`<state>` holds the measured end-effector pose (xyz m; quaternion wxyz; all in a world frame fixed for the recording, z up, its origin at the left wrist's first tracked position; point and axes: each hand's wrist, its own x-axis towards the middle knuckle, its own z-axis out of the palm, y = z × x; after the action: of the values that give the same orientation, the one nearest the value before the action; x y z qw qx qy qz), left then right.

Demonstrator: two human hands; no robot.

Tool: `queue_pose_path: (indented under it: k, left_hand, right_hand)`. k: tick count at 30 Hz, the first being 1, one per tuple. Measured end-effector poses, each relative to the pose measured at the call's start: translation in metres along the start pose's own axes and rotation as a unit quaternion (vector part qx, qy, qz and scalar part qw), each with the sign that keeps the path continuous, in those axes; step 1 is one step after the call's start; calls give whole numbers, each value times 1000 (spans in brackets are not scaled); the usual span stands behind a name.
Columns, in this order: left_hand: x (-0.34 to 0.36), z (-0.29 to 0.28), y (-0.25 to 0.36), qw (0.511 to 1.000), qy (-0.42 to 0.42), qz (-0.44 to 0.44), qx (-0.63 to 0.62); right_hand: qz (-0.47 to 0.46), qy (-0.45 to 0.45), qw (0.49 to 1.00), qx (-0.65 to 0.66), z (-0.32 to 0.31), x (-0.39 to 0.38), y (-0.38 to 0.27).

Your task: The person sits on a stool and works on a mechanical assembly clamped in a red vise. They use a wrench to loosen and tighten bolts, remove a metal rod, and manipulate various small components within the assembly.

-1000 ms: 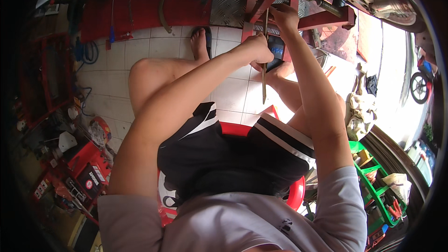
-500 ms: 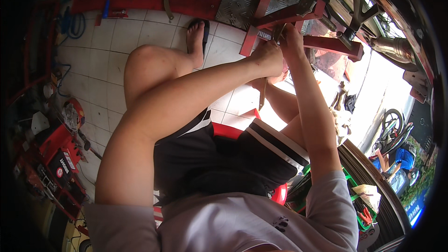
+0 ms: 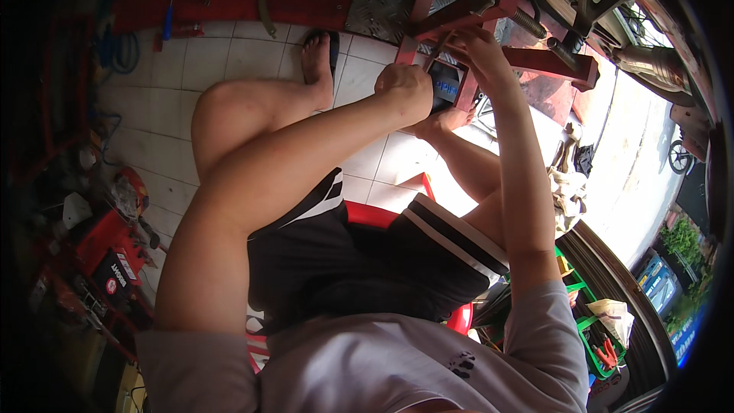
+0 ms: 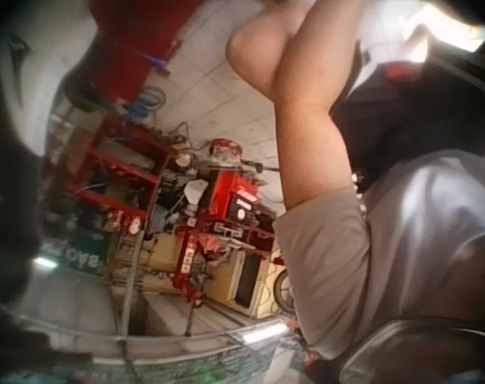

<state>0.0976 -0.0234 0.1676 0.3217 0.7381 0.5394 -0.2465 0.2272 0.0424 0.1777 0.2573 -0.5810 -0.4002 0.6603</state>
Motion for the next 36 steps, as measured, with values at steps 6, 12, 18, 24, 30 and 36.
queue_pose_path:
  k: [6,12,18,24,30,36]
  left_hand:
    - [-6,18,-4,988,26,148,47]
    - [-8,12,-7,989,-60,115,71]
    - [39,36,-68,994,23,-37,-101]
    - [98,80,-154,929,178,-228,-230]
    - [136,63,-144,915,311,-163,-197]
    - [156,49,-142,929,327,-103,-142]
  right_hand:
    - [-48,-24,991,-124,3,1,5]
    - [-114,13,953,-282,-2,5,16]
    - [-68,-2,931,-358,0,7,1]
    - [-52,-23,918,-392,2,-2,-10]
    - [-76,-20,934,-350,-5,-21,-14]
    - [-85,-9,911,-403,-3,-17,-12]
